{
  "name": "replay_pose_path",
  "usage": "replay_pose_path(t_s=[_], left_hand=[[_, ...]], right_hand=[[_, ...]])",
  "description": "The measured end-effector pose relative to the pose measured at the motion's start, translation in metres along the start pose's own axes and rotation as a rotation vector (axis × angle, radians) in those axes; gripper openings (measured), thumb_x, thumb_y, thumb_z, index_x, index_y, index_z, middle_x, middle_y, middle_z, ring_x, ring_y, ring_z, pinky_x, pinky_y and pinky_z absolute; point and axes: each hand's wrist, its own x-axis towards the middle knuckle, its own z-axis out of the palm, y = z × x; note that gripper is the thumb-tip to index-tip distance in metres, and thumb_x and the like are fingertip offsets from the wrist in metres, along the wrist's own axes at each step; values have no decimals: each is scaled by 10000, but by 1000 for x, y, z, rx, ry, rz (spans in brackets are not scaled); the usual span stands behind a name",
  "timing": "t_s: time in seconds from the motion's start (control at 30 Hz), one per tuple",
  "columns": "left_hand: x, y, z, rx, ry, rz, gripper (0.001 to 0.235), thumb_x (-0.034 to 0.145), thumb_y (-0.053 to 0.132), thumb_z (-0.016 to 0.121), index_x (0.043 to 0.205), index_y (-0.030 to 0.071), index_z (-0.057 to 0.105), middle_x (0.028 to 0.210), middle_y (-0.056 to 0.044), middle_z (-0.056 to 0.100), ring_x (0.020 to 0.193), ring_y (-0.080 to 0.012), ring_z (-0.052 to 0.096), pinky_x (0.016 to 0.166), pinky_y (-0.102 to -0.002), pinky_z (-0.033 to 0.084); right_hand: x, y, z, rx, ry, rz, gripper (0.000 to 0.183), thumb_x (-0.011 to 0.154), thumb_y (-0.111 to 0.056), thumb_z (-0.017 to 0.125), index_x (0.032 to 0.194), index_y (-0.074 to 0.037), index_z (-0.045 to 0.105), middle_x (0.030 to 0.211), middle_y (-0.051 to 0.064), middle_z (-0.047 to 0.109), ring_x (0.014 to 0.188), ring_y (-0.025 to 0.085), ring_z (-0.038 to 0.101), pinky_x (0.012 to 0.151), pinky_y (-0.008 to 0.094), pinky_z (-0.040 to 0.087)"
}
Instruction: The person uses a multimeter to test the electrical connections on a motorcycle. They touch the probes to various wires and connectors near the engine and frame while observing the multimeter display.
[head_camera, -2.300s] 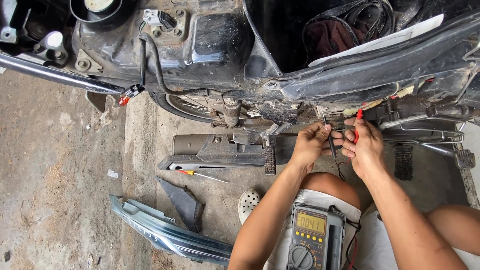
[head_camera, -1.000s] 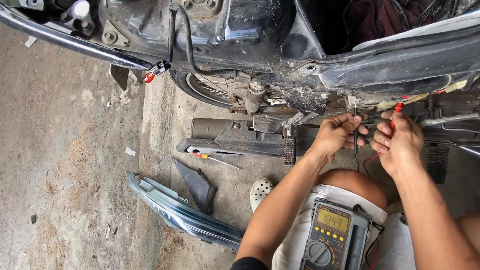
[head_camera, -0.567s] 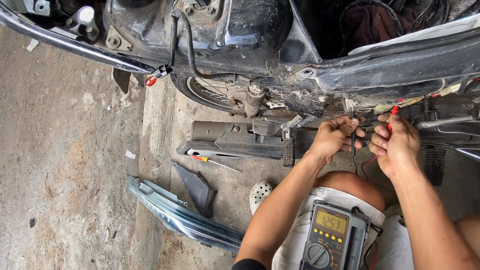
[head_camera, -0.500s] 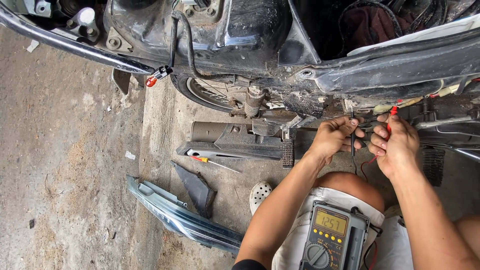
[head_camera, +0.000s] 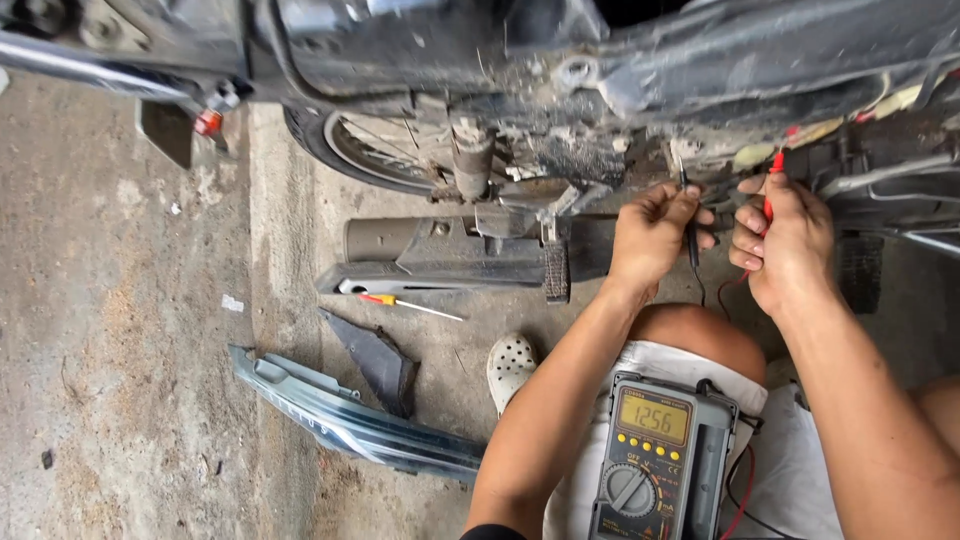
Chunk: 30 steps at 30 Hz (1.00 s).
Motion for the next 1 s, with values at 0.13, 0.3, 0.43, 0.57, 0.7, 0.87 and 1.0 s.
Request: replay_pose_path(t_s=[0.13, 0.3, 0.43, 0.57, 0.7, 0.87, 1.0], left_hand=[[-9, 10, 10, 126, 287, 340, 124, 916, 50, 647, 931, 173, 652, 829, 73, 638, 773, -42, 556, 795, -219, 481], [-8, 52, 26, 159, 306, 417, 581, 946, 268, 691, 1451, 9, 564, 1080, -29, 712, 1096, -163, 657, 1202, -355, 470], [-2, 53, 30, 230, 415, 346, 483, 934, 374, 673, 1304, 64, 649, 1058, -19, 716, 1019, -137, 663, 998, -300, 537], [-6, 53, 28, 389, 423, 346, 485, 922, 466, 616, 1221, 85, 657, 1070, -48, 718, 996, -175, 669, 925, -332, 551], [24, 6, 9, -34, 189, 437, 258, 1008, 210, 694, 1231, 112, 609, 1048, 18, 664, 990, -72, 608, 917, -230, 491], [17, 23, 13, -449, -28, 315, 232, 988, 133, 668, 1157, 162, 511, 801, 109, 574, 455, -4, 321, 349, -202, 199], [11, 31, 15, -553, -167, 288, 251, 983, 5, 580, 1140, 186, 505, 788, 104, 456, 459, -25, 217, 339, -185, 141]], right_hand=[[-13, 21, -4, -94, -19, -142, 357, 1107, -378, 618, 843, -182, 479, 691, -66, 424, 475, 17, 291, 395, 218, 162], [-31, 20, -6, -226, -48, -314, 308, 1117, -333, 652, 906, -116, 593, 592, -56, 363, 478, 19, 295, 412, 208, 209], [-39, 9, -3, -429, -49, -630, 172, 1159, -179, 635, 1308, -95, 652, 654, -59, 408, 471, 56, 347, 433, 266, 272], [-34, -1, -6, -722, -56, -1000, 364, 1149, 22, 629, 1500, 85, 557, 1138, 171, 564, 811, 211, 518, 813, 367, 458], [-31, -3, 2, -686, 6, -1028, 380, 1119, 83, 664, 1483, 66, 558, 1062, 173, 675, 831, 224, 601, 726, 351, 546], [-23, -6, 3, -721, 43, -1098, 318, 1112, 46, 686, 1407, 87, 576, 1183, 229, 710, 886, 279, 669, 769, 379, 559], [-6, -2, -9, -898, 114, -1106, 283, 1106, -124, 837, 1326, -17, 695, 994, 64, 731, 743, 236, 628, 793, 422, 505]])
